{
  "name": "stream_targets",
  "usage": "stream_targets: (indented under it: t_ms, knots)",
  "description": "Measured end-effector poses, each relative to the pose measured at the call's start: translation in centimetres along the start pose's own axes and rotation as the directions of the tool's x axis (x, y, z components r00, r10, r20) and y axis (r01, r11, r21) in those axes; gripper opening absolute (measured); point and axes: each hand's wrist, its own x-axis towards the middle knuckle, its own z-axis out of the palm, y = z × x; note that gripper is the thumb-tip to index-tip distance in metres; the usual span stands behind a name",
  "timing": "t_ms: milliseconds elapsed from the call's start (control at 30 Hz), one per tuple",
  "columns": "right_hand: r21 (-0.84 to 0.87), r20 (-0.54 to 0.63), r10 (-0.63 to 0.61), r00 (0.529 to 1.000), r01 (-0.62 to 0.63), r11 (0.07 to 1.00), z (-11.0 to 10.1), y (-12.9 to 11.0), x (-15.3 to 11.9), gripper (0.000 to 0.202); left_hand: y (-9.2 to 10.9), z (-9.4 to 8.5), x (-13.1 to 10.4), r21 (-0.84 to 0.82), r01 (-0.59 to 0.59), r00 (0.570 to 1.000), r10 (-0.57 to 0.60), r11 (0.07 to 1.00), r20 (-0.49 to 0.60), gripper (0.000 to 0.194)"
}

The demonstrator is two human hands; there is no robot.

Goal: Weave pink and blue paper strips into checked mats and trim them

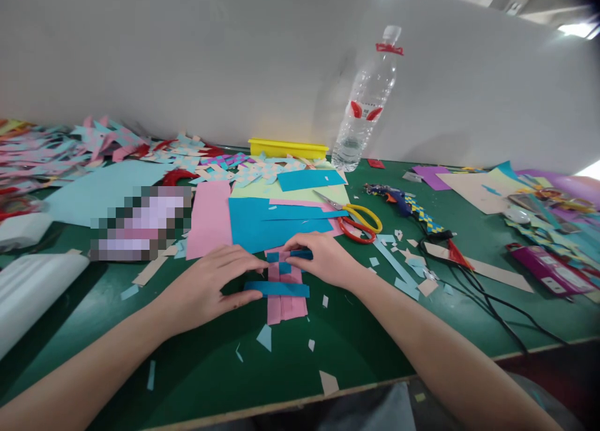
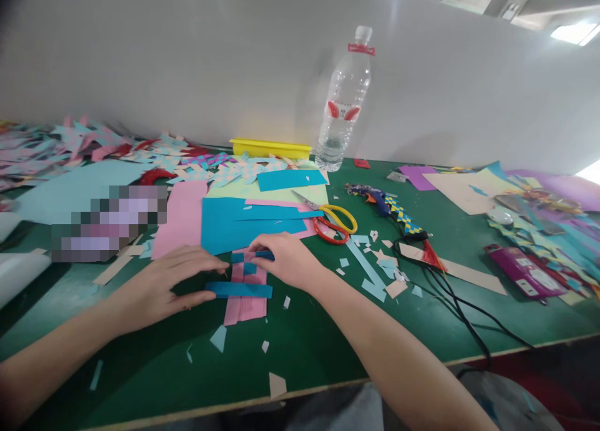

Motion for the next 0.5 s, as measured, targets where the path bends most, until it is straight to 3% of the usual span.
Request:
stream_targets:
  t_ms: [133,267,500]
  knots:
    - [-0.176,-0.093,-0.086,0.992,0.068,0.982,0.4,0.4,0.0,0.021,0.7,0.4,0.2,0.047,-0.013,0.999,0.015,0.999,-0.047,0.025]
    - [-0.290,-0.226,-0.205,0.952,0.135,0.947,-0.1,0.2,-0.3,0.027,1.8,0.1,0.6,0.117,0.037,0.997,-0.029,0.992,-0.071,0.018]
    - [-0.407,-0.392,-0.400,0.829,0.233,0.883,-2.5,-3.7,-0.8,0.013,4.5,-0.3,2.3,0.230,0.017,0.997,-0.034,0.973,0.070,0.020]
